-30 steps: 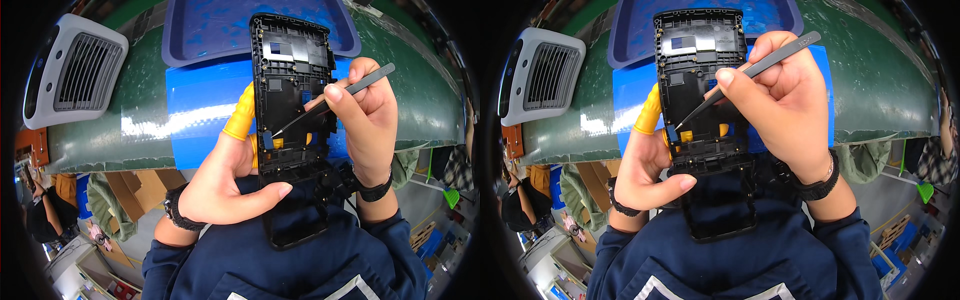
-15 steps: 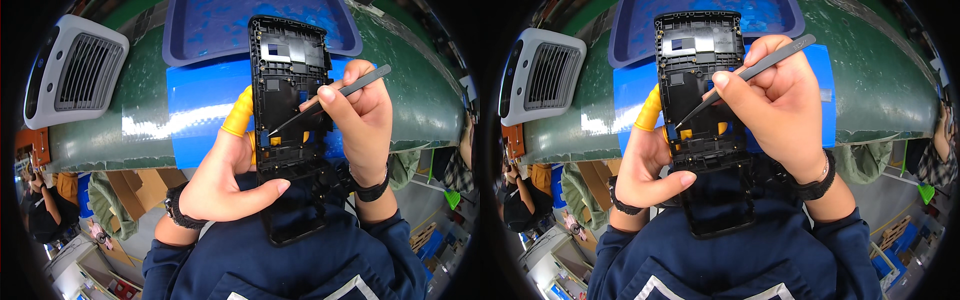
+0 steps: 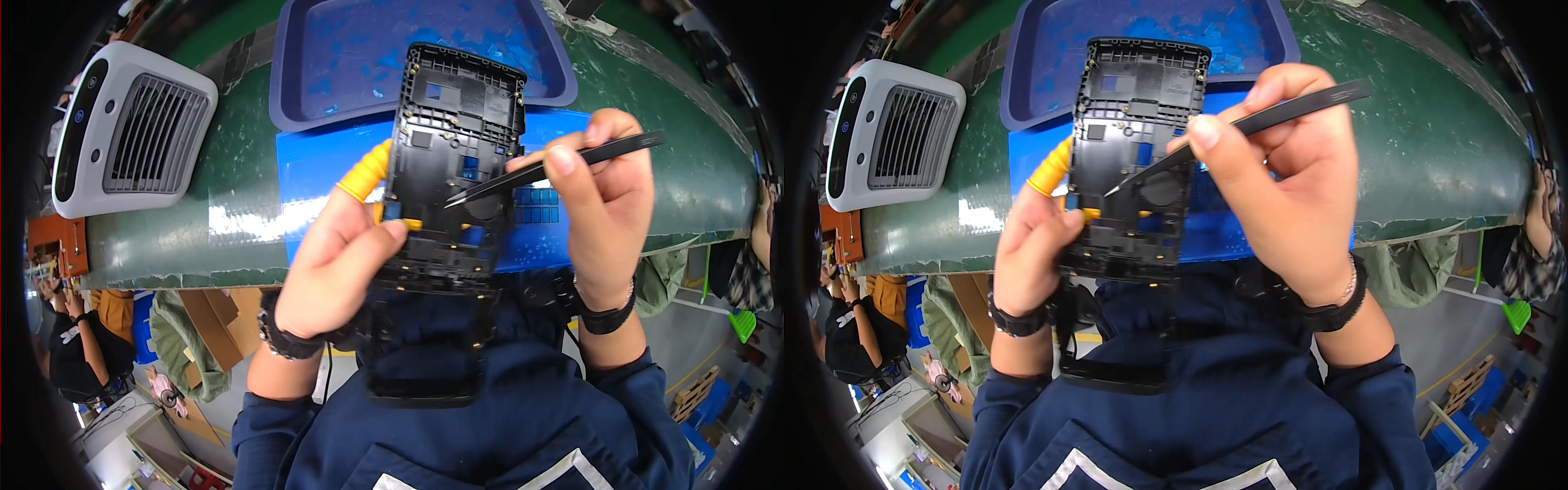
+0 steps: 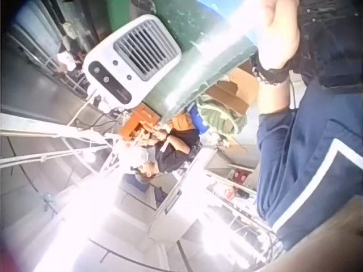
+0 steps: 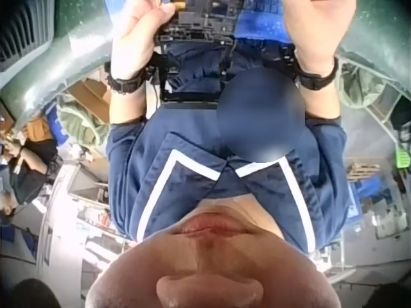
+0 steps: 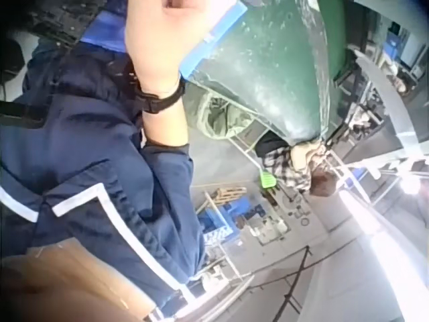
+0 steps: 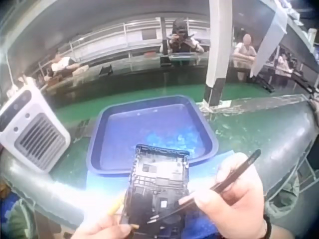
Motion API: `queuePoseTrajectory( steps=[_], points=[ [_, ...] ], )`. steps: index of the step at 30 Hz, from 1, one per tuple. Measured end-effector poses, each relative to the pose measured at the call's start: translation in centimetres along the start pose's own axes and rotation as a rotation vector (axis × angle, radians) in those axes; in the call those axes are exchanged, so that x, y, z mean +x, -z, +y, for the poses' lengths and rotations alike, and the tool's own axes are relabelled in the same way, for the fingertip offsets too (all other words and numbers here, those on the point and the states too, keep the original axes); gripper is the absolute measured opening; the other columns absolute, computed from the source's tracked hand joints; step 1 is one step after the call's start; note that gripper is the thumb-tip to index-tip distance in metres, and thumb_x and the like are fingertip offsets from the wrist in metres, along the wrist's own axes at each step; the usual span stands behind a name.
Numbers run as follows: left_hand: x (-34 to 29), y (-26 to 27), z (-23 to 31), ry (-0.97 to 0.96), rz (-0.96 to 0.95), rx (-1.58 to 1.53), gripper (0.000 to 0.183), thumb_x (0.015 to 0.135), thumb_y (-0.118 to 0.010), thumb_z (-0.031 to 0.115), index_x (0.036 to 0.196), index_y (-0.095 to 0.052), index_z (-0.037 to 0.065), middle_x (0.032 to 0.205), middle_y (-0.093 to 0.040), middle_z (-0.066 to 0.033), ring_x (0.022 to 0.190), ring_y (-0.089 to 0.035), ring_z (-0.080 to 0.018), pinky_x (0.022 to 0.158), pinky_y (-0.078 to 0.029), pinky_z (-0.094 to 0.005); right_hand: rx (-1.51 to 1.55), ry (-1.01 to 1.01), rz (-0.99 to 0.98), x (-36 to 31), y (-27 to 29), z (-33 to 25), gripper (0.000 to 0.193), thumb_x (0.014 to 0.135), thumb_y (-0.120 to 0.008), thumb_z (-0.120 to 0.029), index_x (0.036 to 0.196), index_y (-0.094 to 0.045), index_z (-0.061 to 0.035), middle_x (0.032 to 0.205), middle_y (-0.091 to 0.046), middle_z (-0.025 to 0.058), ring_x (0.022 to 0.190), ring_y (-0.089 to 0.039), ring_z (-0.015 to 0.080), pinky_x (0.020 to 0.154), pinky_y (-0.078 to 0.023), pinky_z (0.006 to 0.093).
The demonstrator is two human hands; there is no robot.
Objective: The worker is assembling an electronic device housing by using tweezers to place small components and tapes.
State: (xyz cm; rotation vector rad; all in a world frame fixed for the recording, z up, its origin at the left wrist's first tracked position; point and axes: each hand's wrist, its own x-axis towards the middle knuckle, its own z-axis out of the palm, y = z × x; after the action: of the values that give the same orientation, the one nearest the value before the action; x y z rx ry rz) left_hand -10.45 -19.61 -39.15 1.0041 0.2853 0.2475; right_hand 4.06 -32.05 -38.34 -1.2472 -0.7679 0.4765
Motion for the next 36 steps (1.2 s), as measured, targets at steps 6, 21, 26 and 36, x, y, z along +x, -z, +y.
queuePoseTrajectory(
  steps=[6, 21, 26, 36],
  points=[
    [0.4, 0.9, 2.2, 0.007, 0.11, 0.1, 0.045, 0.082, -0.039, 0.008, 0.124, -0.025, -0.004, 0.107, -0.05, -0.0148, 0.088, -0.056, -0.0186, 0.078, -0.044, -0.0278, -0.15, 0.086, -0.1, 0.7, 0.2, -1.4, 0.023, 0.079, -0.05, -0.004, 0.09, -0.03, -0.0044, 0.075, -0.057, 0.0141, 0.07, -0.058, 0.0185, 0.069, -0.044, 0.0269],
    [-0.5, 3.0, 3.4, 0.271, -0.431, 0.284, 0.066, 0.064, -0.05, -0.007, 0.124, -0.023, -0.006, 0.115, -0.042, -0.0103, 0.102, -0.04, -0.0119, 0.084, -0.034, -0.0238, 0.109, -0.038, -0.448, 1.6, -2.7, 0.1, 0.025, 0.078, -0.048, 0.005, 0.088, -0.027, -0.0057, 0.077, -0.057, 0.017, 0.074, -0.057, 0.015, 0.068, -0.044, 0.0214],
    [-0.5, 3.0, 3.6, 0.316, -0.456, 0.431, 0.064, 0.064, -0.051, -0.006, 0.122, -0.026, -0.007, 0.099, -0.048, -0.0065, 0.086, -0.045, -0.0079, 0.071, -0.038, -0.021, 0.124, -0.064, -0.42, 1.5, -2.6, 0.3, 0.025, 0.078, -0.048, 0.005, 0.087, -0.027, -0.0059, 0.076, -0.058, 0.0169, 0.074, -0.057, 0.0153, 0.068, -0.044, 0.0217],
    [-0.5, 2.2, 3.0, 0.292, -0.371, 0.285, 0.061, 0.063, -0.052, -0.004, 0.12, -0.031, -0.007, 0.084, -0.05, -0.0017, 0.073, -0.045, -0.0059, 0.061, -0.038, -0.0205, 0.208, -0.069, -0.435, 1.3, -2.2, 0.5, 0.026, 0.078, -0.049, 0.003, 0.087, -0.027, -0.0063, 0.076, -0.058, 0.0171, 0.074, -0.058, 0.016, 0.068, -0.045, 0.0222]
  ],
)
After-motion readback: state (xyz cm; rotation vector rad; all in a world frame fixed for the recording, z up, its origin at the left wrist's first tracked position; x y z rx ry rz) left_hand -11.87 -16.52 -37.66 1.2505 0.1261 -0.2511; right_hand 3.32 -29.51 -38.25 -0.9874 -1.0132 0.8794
